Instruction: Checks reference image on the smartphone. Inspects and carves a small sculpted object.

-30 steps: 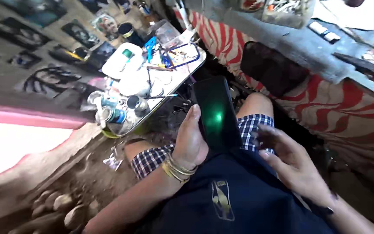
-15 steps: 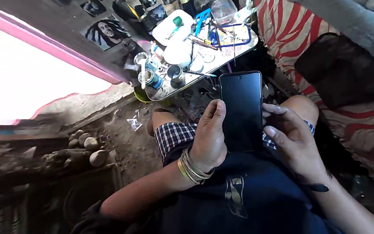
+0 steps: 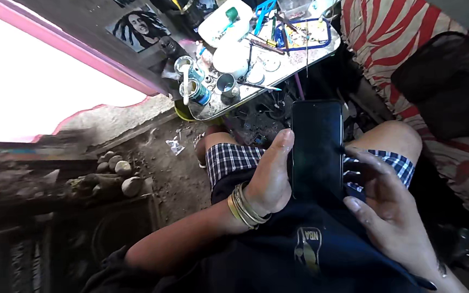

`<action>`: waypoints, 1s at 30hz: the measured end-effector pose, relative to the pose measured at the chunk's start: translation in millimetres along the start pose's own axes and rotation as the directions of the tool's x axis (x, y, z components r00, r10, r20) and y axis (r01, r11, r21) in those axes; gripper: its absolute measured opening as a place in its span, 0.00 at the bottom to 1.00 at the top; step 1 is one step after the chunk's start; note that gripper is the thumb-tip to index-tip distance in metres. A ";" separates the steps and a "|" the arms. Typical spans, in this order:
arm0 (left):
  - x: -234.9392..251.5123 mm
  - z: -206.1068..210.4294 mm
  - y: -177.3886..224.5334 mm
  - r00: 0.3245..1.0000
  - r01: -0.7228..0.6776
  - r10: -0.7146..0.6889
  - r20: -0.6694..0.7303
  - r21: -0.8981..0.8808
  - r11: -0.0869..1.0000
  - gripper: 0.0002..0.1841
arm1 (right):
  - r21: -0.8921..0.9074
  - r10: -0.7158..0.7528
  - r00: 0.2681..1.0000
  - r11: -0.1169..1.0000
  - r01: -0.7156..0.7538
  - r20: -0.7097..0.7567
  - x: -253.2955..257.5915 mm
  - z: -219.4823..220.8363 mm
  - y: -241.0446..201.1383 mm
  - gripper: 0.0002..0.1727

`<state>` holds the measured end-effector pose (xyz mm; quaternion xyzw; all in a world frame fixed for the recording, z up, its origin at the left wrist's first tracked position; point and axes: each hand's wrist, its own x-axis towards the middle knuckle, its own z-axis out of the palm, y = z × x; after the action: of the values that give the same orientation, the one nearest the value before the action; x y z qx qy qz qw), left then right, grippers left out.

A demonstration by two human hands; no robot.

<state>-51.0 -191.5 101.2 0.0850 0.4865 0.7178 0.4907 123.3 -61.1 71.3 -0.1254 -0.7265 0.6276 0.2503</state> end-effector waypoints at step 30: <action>11.4 -8.0 5.3 0.999 -0.030 0.020 0.041 0.274 0.961 0.39 | -0.171 -0.070 0.974 0.979 0.109 0.216 21.5 25.5 -17.4 0.31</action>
<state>-64.9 -187.7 97.1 0.1720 0.5707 0.6480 0.4742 94.2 -75.2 90.5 -0.0482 -0.8080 0.5563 0.1881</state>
